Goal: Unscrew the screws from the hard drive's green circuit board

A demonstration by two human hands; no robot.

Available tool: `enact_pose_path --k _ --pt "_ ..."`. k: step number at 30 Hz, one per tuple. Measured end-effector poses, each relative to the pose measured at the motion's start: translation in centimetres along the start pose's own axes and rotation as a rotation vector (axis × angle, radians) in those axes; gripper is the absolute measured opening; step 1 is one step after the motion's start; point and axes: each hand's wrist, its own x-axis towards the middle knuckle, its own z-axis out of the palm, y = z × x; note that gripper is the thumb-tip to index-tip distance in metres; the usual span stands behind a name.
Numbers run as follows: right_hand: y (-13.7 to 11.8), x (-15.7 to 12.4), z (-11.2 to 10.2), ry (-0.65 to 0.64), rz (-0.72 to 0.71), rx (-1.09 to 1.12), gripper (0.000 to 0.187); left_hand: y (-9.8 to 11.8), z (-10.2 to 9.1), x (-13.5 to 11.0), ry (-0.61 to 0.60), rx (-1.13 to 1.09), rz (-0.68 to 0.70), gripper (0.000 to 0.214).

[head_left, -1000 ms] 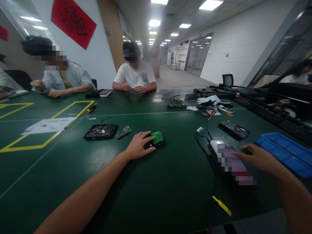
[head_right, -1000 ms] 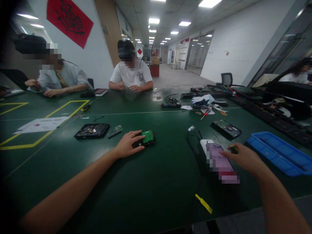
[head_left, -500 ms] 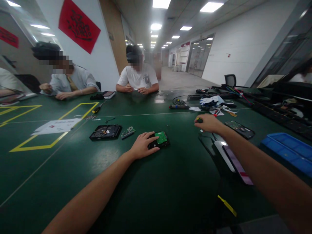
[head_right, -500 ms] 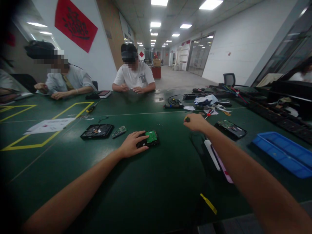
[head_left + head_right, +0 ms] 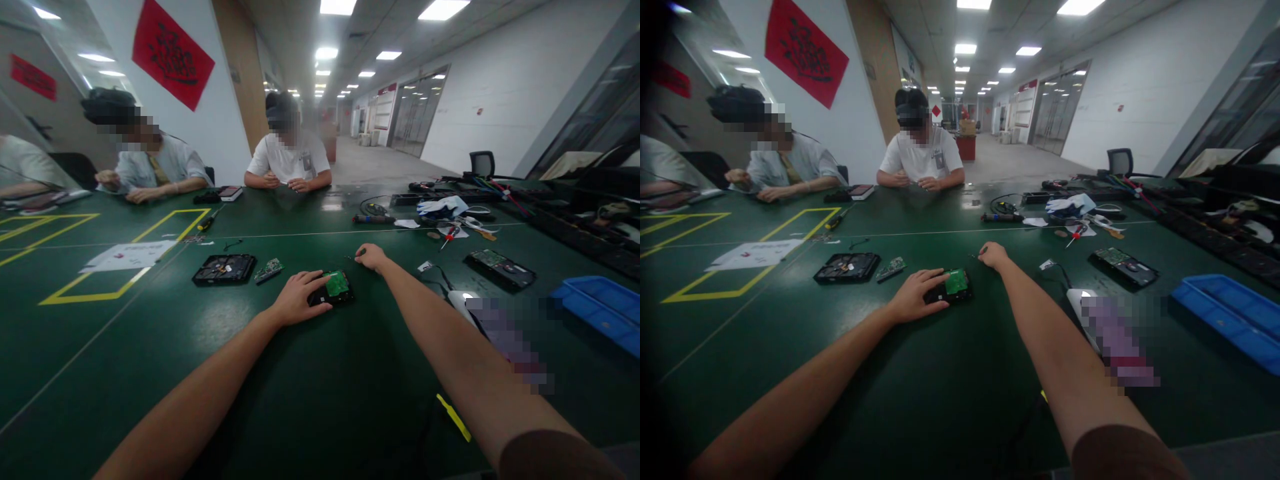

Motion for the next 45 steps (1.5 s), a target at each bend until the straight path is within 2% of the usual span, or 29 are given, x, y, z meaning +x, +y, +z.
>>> enact_pose_path --k 13,22,30,34,38,40,42,45 --pt "0.2 1.5 0.8 0.021 -0.061 -0.115 0.036 0.5 -0.7 -0.3 0.002 -0.04 0.065 0.076" --pt "0.5 1.6 1.1 0.053 -0.053 -0.158 0.036 0.2 -0.3 -0.3 0.007 -0.04 0.081 0.08" --pt "-0.6 1.4 1.1 0.069 0.006 -0.151 0.035 0.2 -0.4 -0.3 0.029 -0.013 0.103 0.078" --pt "-0.5 -1.0 0.9 0.061 0.047 -0.118 0.036 1.0 -0.4 -0.5 0.032 0.029 0.106 0.076" --pt "0.6 -5.4 1.4 0.039 0.051 -0.033 0.035 1.8 0.1 -0.7 0.047 0.059 0.061 0.077" --pt "1.3 -7.8 1.6 0.016 0.022 0.046 0.024 2.0 0.4 -0.6 0.043 0.07 0.025 0.081" --pt "2.0 -9.9 1.4 -0.048 -0.011 0.151 0.015 2.0 0.5 -0.5 0.032 0.075 -0.003 0.084" --pt "2.6 -11.9 0.7 -0.15 -0.065 0.335 0.014 1.9 0.4 -0.4 0.015 0.073 -0.007 0.083"
